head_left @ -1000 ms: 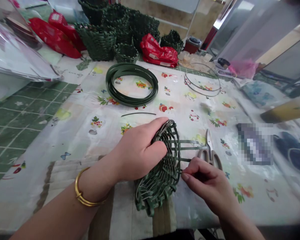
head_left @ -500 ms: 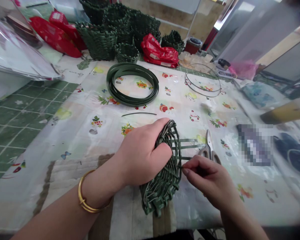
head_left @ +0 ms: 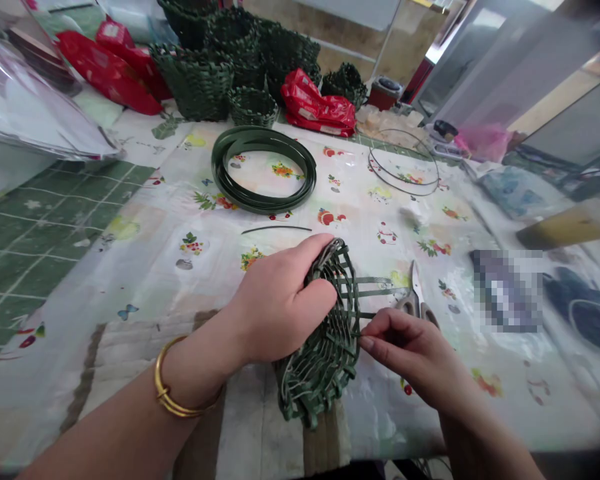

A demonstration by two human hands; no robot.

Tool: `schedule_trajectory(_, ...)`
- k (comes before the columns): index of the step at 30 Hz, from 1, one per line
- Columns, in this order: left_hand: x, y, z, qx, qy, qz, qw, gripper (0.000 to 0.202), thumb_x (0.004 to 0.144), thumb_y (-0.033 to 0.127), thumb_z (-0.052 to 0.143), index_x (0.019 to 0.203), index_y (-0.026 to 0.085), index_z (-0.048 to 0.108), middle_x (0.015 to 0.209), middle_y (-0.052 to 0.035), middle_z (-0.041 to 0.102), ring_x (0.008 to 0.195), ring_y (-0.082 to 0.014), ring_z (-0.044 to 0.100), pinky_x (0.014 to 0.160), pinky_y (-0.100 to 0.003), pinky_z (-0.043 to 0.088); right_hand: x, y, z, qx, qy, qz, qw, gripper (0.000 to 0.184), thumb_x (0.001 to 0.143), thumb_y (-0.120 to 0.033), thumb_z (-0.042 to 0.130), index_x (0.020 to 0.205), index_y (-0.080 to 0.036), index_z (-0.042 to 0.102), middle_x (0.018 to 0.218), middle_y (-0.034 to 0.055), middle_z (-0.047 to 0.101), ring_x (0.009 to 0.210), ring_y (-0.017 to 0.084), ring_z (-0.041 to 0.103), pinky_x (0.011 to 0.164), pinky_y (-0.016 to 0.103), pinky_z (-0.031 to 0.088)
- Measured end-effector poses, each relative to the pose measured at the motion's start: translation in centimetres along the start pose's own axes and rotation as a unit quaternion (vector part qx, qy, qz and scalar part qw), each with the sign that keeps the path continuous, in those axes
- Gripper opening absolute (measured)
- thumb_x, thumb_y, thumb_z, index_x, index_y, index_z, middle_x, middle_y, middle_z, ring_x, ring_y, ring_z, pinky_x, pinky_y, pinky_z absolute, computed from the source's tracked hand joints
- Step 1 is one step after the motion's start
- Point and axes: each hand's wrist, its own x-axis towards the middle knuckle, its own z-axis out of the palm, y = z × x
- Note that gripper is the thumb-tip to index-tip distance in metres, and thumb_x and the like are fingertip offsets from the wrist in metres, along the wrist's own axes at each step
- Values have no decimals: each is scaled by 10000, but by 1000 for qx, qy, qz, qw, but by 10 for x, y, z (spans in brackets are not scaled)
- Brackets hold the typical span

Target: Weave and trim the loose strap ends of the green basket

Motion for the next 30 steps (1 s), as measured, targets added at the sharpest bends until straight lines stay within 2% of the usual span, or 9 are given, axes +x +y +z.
schedule_trajectory(5,1,3,3,16,-10,11,1000,547,800,241,398,1326,126,492,1224,-116,635,1116,-290,583,953,-453,469,7,4,-4,106,-57,62,991,282,747,-397,732,672,-192,554,517,-88,408,425,54,278,377,189,205)
schedule_trajectory(9,0,5,5,27,-10,24,999,566,788,245,404,1325,91,496,1238,-141,628,1130,-307,578,975,-481,452,7,5,-3,137,-67,90,984,296,734,-392,754,672,-186,550,492,-104,369,414,45,247,366,179,156)
schedule_trajectory(14,-1,2,1,9,-9,5,1000,544,817,226,392,1348,141,478,1282,-102,610,1177,-280,558,1003,-443,447,-1,12,1,160,3,23,987,213,754,-337,760,711,-183,620,530,-71,462,433,53,332,367,174,238)
schedule_trajectory(19,-2,-1,-1,0,-18,8,1000,561,826,234,401,1377,144,458,1365,-93,557,1238,-273,521,1049,-430,415,-20,34,-10,170,122,-68,976,156,811,-361,708,885,-236,650,768,9,645,505,89,481,421,205,387)
schedule_trajectory(21,-2,0,-1,1,-21,7,1000,579,825,246,404,1390,130,447,1387,-98,538,1249,-283,513,1064,-439,403,-28,43,-22,101,180,-70,976,177,839,-389,661,946,-252,637,825,30,674,543,122,542,457,242,447)
schedule_trajectory(23,-2,0,-1,0,-21,5,1000,587,824,254,408,1396,126,445,1391,-95,535,1246,-290,516,1071,-441,399,-36,49,-35,-67,243,-34,967,192,838,-408,636,931,-240,643,818,46,681,635,174,605,548,295,494)
schedule_trajectory(24,-3,0,-1,-1,-19,5,1000,588,824,256,410,1397,128,447,1389,-91,538,1243,-291,519,1073,-439,399,-39,53,-41,-167,263,-4,950,207,833,-421,622,910,-231,649,813,55,682,668,198,620,586,321,496)
schedule_trajectory(27,-2,1,-1,-5,-16,4,1000,584,821,257,415,1389,134,463,1381,-83,548,1233,-294,528,1073,-427,404,-41,61,-54,-374,244,76,892,289,811,-480,570,890,-215,654,835,76,690,681,241,631,602,361,468)
schedule_trajectory(30,-1,0,-1,-10,-19,3,1000,583,813,260,418,1379,137,476,1363,-85,564,1222,-303,536,1059,-435,416,-35,64,-59,-404,189,135,885,354,814,-540,534,934,-220,627,805,60,704,702,259,650,602,356,458)
